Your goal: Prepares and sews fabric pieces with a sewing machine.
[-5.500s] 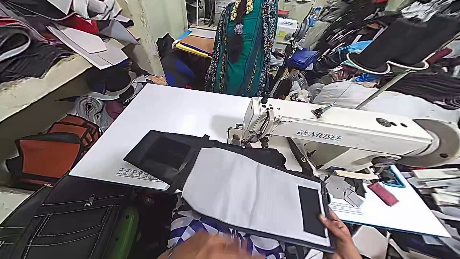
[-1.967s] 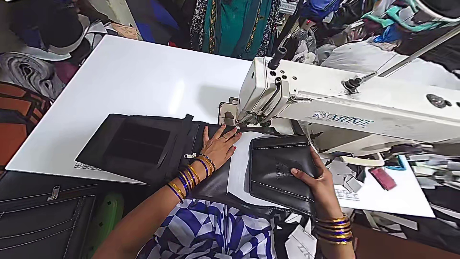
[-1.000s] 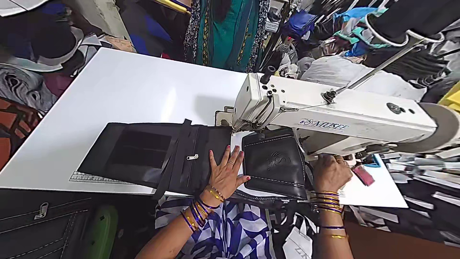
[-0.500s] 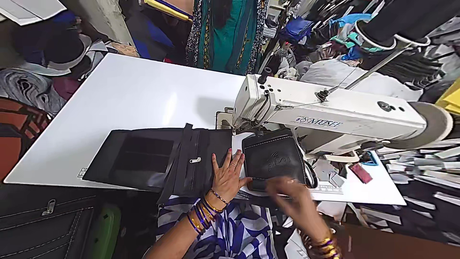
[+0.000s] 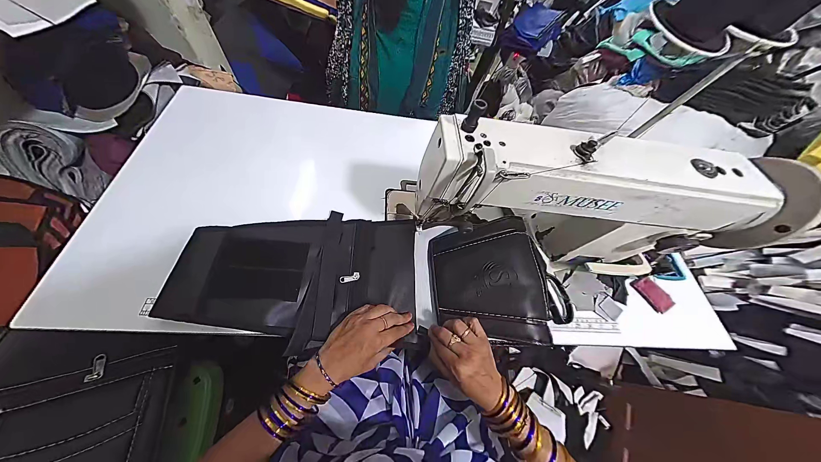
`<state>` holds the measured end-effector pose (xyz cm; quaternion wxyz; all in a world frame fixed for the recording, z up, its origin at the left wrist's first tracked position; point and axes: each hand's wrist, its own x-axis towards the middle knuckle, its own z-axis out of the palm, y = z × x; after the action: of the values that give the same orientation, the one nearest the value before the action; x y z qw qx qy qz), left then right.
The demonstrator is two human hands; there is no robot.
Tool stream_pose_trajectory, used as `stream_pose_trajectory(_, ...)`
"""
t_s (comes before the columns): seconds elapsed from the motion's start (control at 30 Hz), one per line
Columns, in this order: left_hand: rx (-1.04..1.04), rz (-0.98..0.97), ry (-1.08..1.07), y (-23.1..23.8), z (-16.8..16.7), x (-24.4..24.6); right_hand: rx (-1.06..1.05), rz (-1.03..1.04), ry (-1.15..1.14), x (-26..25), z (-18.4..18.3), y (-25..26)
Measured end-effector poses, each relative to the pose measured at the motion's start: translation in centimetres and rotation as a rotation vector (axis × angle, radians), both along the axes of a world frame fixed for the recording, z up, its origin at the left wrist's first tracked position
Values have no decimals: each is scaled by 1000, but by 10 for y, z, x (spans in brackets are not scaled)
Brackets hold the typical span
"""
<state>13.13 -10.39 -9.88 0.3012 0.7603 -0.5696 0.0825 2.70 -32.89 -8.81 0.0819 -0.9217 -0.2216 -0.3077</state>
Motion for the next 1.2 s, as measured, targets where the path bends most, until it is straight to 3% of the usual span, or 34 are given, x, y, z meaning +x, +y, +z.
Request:
stream_pose_trajectory(0.17,100,62,-116,-7,5,-3,20,-47,60,-5,-4,2)
stream_pose_trajectory(0.33,216,-69,-221,-12,19,13,-8,-58,134,-8,-2,-4)
stream_pose_trajectory(0.5,291,-114,-32,-16,24,30,-16,-40,114,11,-2,-14)
stream_pose_trajectory(1.2,259,1,102,-46,20,102,26,-32,106,102,-1,-41)
